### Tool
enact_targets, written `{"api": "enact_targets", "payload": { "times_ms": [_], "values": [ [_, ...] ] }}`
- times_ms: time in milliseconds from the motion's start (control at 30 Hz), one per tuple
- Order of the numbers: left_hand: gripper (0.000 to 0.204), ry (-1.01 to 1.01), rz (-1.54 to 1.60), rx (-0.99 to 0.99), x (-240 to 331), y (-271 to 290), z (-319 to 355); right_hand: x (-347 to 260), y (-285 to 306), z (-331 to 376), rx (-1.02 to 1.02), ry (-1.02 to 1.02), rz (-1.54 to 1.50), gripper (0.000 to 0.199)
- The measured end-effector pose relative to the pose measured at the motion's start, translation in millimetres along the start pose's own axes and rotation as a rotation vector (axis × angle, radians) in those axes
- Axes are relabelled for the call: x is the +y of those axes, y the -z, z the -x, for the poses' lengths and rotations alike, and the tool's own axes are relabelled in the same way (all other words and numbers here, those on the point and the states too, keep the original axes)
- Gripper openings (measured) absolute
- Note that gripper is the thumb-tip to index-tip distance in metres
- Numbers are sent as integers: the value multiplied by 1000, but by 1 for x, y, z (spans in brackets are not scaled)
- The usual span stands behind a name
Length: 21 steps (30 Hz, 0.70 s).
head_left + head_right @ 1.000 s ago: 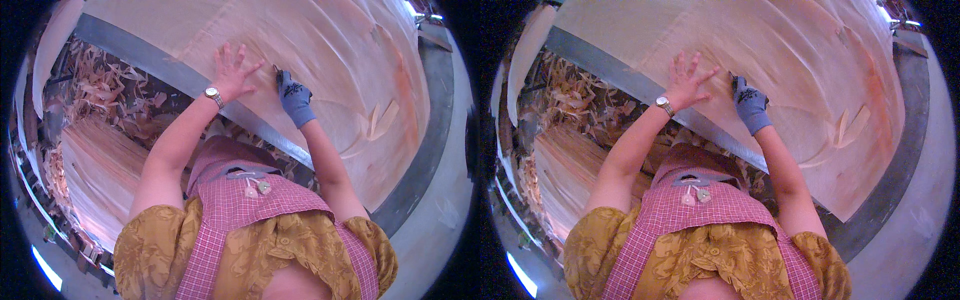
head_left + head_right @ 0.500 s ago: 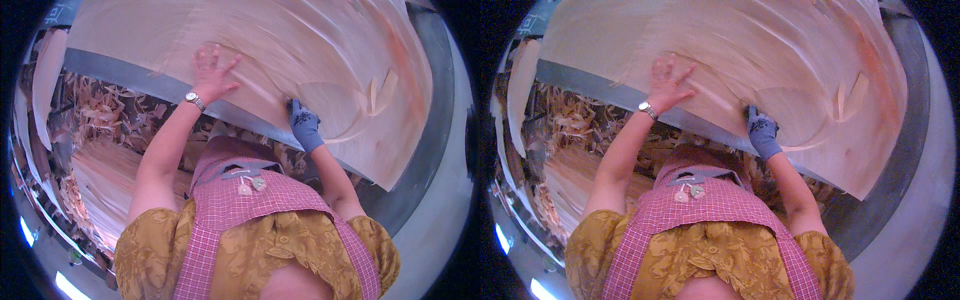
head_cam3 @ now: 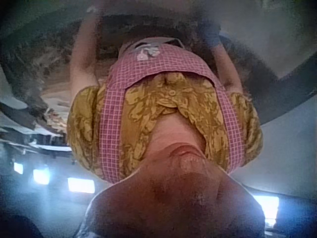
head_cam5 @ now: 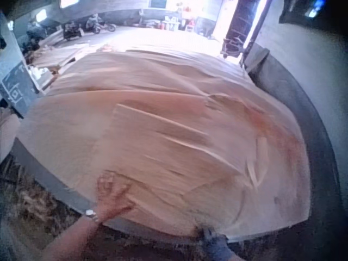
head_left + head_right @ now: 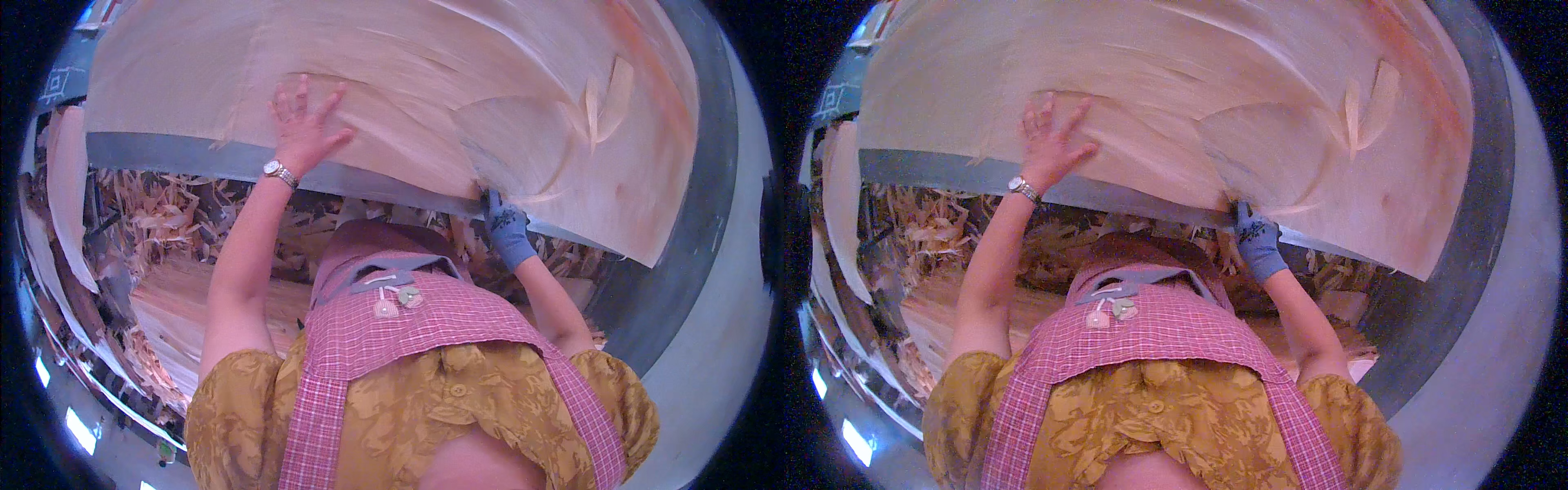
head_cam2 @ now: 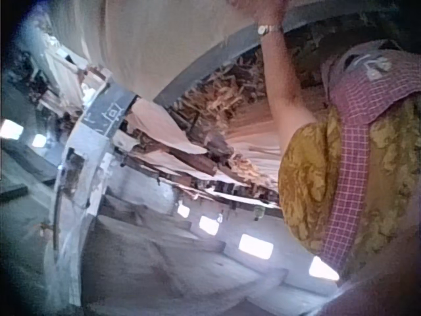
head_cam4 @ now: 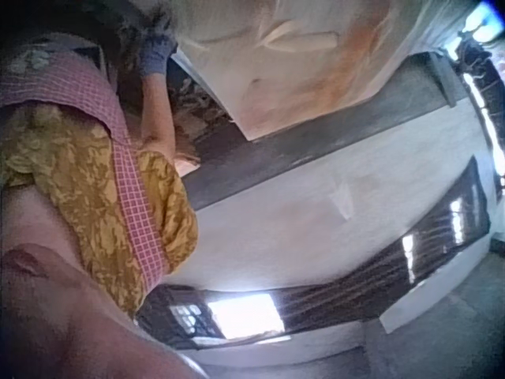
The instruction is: The person handles thin wood veneer sheets on a table, moving them between stacks, trimming the edges with a knife, and applying small strips of tape to repair or reinforce them.
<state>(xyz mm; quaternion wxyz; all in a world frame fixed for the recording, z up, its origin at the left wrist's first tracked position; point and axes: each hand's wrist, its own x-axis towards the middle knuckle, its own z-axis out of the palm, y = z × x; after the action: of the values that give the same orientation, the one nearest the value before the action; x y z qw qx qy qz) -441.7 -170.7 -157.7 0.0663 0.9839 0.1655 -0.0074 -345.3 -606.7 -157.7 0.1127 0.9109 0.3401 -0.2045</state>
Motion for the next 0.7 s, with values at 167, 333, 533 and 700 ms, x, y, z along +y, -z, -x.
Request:
{"api": "enact_targets", "payload": {
  "times_ms": [167,333,533,700],
  "values": [
    [84,-23,19,22,-2,-4,-2,17,-18,32,17,-3,-110,46],
    [83,-29,18,32,-3,-5,-1,45,-35,91,-93,-80,-139,48],
    [84,-26,-25,44,-2,-6,4,38,27,62,293,75,-144,42],
    [80,27,-79,-47,3,6,1,78,46,-3,505,1,-189,24]
  ]
}}
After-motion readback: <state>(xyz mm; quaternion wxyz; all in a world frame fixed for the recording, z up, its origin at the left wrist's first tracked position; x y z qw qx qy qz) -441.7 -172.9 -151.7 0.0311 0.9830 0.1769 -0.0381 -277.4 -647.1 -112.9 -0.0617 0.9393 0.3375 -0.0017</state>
